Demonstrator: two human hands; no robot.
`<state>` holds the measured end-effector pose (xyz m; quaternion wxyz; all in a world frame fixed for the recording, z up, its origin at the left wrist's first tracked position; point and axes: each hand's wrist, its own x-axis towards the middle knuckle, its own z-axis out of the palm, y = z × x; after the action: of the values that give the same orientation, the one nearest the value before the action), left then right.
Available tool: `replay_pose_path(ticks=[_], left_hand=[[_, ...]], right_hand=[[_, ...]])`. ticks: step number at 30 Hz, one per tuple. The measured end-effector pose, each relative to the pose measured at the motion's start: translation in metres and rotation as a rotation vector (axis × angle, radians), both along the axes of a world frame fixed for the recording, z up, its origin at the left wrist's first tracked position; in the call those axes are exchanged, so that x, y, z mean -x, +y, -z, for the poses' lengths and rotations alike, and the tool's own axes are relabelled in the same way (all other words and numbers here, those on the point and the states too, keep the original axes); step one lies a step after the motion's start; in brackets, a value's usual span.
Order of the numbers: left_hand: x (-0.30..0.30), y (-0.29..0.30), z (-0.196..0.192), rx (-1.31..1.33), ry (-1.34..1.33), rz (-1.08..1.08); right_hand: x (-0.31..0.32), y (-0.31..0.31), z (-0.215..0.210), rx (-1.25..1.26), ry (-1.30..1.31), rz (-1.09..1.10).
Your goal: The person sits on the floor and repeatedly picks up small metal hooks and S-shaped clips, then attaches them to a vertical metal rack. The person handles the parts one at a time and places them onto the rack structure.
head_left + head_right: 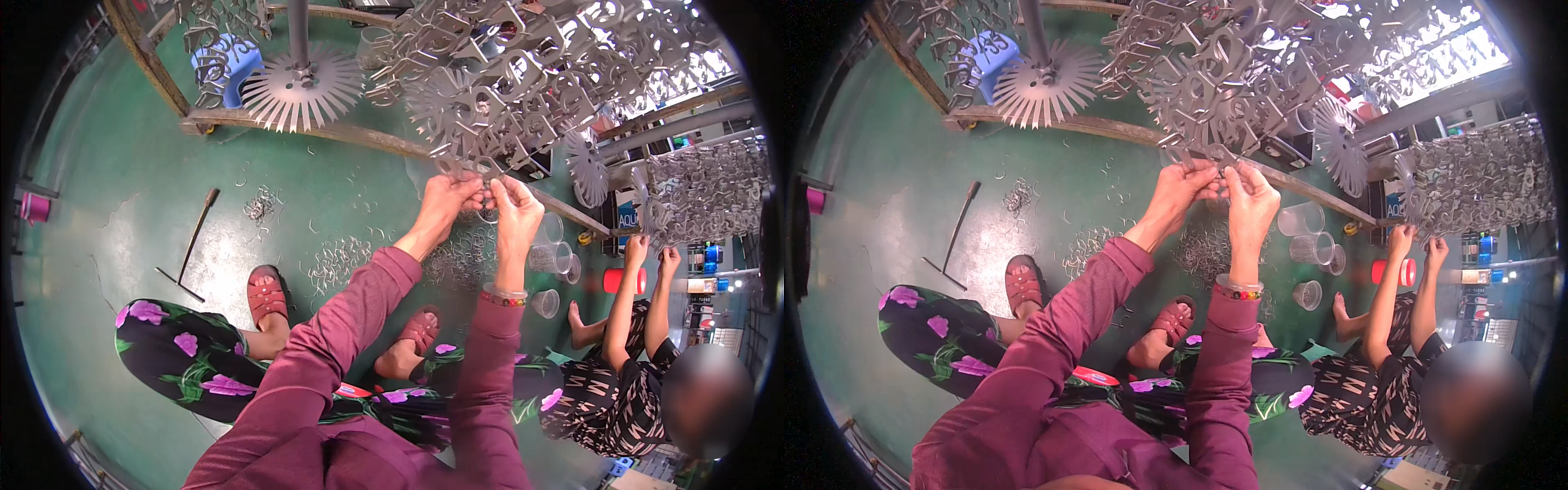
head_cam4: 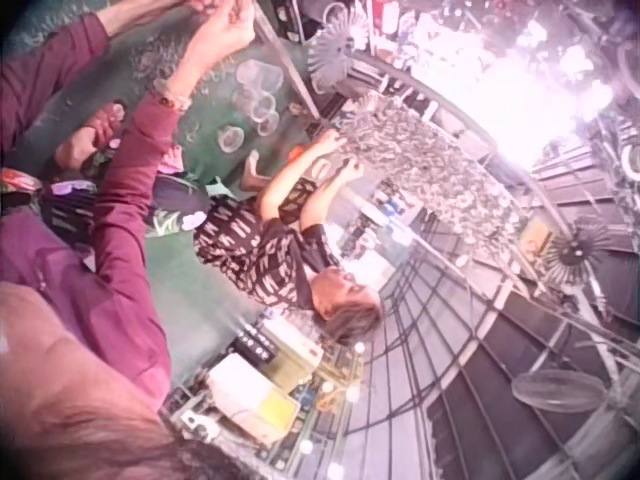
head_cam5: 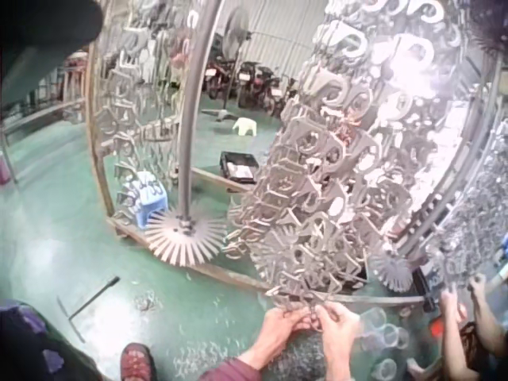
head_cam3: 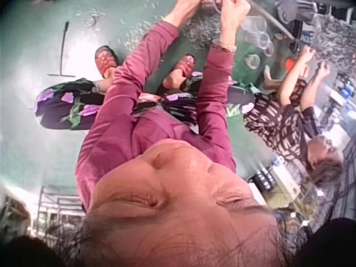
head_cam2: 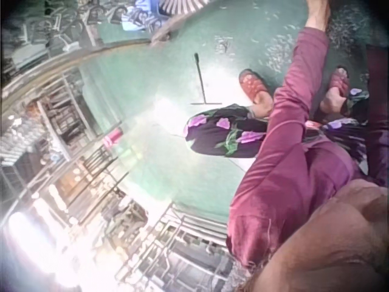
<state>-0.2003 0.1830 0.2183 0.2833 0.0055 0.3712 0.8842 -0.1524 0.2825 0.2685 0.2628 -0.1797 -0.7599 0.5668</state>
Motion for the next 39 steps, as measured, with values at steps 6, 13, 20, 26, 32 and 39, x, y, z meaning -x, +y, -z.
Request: replay_pose_path(ticks=[6,13,20,26,32,39], left_hand=[[-0.005,-0.008,0.004,-0.002,0.031,0.040],[-0.004,-0.015,0.001,0.018,0.077,0.112],[0.002,-0.027,0.007,0.094,0.322,0.183],[0.011,-0.037,0.001,0.176,0.405,0.270],[0.021,-0.035,0.023,0.037,0.203,0.300],[0.061,-0.043,0.059,-0.279,-0.024,0.165]], right_hand=[[-0.010,-0.008,-0.002,0.019,-0.005,-0.001],[-0.019,-0.011,-0.010,0.026,-0.023,-0.047],[-0.023,-0.006,-0.017,-0.035,-0.065,-0.142],[-0.019,-0.013,-0.045,-0.418,-0.320,-0.209],[0.009,-0.011,-0.051,-0.487,-0.427,-0.181],[0.040,-0.013,-0.044,-0.585,-0.424,-0.058]])
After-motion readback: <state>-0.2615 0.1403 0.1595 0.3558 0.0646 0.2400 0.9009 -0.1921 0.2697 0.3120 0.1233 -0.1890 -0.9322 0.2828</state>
